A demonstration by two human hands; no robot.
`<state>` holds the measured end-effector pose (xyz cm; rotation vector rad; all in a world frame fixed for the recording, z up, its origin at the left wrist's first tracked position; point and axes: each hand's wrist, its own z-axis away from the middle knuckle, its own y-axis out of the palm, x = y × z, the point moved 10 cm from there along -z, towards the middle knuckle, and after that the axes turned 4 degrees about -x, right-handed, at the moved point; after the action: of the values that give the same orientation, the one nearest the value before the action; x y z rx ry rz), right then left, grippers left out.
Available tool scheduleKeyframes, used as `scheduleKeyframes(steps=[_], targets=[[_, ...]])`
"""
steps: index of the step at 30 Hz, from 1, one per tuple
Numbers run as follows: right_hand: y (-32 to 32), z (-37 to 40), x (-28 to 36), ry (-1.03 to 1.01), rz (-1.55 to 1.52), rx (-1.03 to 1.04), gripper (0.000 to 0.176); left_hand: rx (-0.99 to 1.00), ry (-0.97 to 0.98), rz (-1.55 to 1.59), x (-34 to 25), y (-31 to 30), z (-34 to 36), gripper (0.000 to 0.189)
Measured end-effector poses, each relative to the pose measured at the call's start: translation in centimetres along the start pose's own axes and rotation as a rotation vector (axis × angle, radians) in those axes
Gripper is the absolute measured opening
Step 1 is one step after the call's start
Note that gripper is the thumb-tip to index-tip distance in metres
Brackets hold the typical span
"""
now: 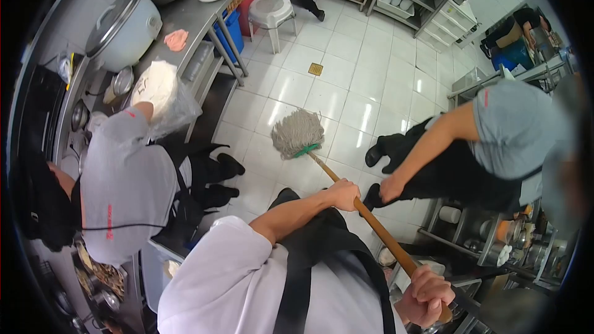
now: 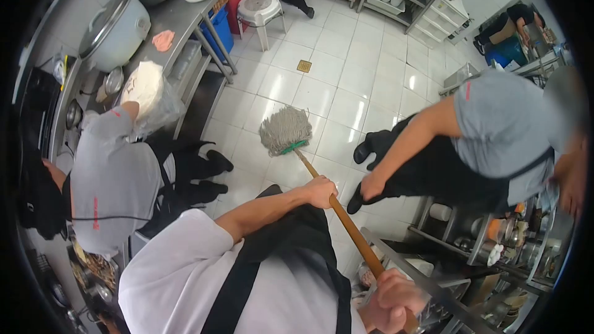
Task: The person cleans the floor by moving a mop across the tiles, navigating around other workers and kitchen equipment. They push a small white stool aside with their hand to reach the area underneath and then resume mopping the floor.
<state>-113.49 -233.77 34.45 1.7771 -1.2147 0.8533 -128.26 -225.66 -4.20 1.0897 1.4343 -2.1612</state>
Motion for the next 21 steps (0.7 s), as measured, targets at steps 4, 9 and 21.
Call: scheduleKeyframes(steps=[4, 9, 21], targets=[[1.6, -2.2, -3.2, 0.002, 0.011, -0.017, 0.031, -0.122, -0.023, -0.037, 3.5, -4.3, -0.6, 0.02], [9.7, -6.5, -11.3, 0.007, -0.131, 0.1, 0.025, -0.357, -0.184, -0.028, 15.5, -12.3, 1.3, 0.012], [30.8, -10.3, -23.2, 0.106, -0.059, 0.639, 0.01, -0.658, -0.344, 0.109, 38.6, -26.2, 10.0, 0.01]])
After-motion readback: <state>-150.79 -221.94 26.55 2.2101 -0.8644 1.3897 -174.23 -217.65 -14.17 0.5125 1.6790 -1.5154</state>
